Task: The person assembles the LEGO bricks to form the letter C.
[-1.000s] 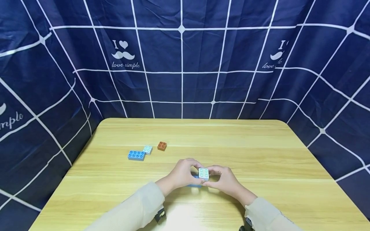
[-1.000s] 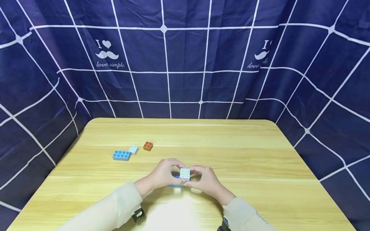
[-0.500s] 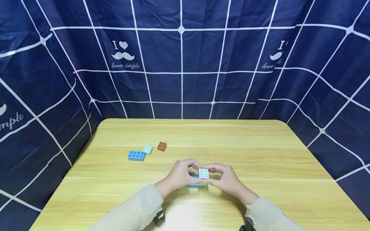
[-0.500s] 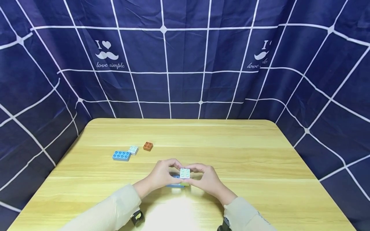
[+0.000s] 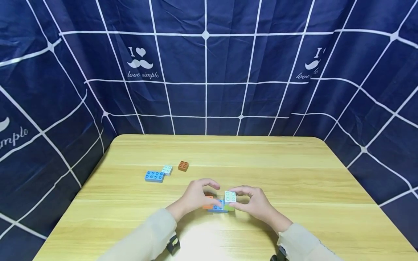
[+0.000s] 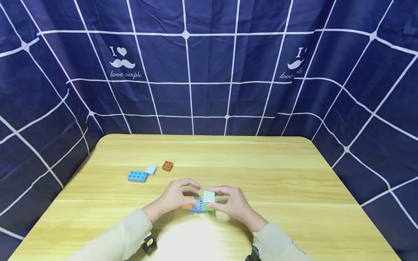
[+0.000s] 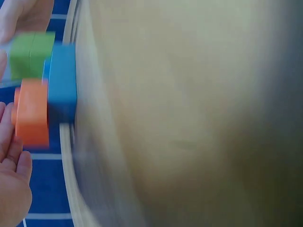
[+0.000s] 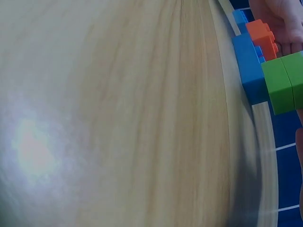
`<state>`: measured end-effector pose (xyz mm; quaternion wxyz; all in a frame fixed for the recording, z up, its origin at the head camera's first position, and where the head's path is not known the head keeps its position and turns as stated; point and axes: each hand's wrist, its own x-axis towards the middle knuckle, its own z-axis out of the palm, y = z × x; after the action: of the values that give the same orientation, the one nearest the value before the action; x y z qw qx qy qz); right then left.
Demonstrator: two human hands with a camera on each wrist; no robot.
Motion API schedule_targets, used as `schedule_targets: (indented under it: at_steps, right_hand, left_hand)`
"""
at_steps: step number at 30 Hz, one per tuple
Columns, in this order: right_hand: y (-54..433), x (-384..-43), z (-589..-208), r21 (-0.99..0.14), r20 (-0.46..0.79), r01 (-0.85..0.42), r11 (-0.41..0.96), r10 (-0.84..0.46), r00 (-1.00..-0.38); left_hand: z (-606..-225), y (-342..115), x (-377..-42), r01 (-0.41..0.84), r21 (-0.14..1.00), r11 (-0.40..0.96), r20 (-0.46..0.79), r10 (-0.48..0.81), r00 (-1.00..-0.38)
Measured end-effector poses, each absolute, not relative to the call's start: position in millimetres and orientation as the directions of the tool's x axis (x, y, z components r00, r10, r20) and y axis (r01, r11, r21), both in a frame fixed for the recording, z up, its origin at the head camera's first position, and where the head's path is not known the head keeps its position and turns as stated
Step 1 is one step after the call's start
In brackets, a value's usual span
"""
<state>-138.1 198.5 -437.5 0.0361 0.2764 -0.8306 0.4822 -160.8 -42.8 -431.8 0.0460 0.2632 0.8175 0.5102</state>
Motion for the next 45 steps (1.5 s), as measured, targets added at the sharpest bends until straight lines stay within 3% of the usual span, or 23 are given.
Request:
schedule_targets:
  at_steps: [15,22,45]
  right_hand:
    - [198,-140,-439,-0.81,0.272,-0.433,0.396,-0.4,-0.875]
    - [198,-138,-436,-0.805,0.294,-0.454,0.383,-0.408,-0.865]
    - [196,-138,-438,-0.806,0.294,-0.454,0.379,-0.41,-0.864]
  left_hand:
    - [-426,-142,-208,0.322,0.809,0.491,0.236,0.231,-0.944]
    - [-424,-176,-222,0.309,0.788,0.533,0.23,0.21,-0.95]
    - [-435,-190,-237,0.192,0.721,0.666,0.05,0.226,-0.973]
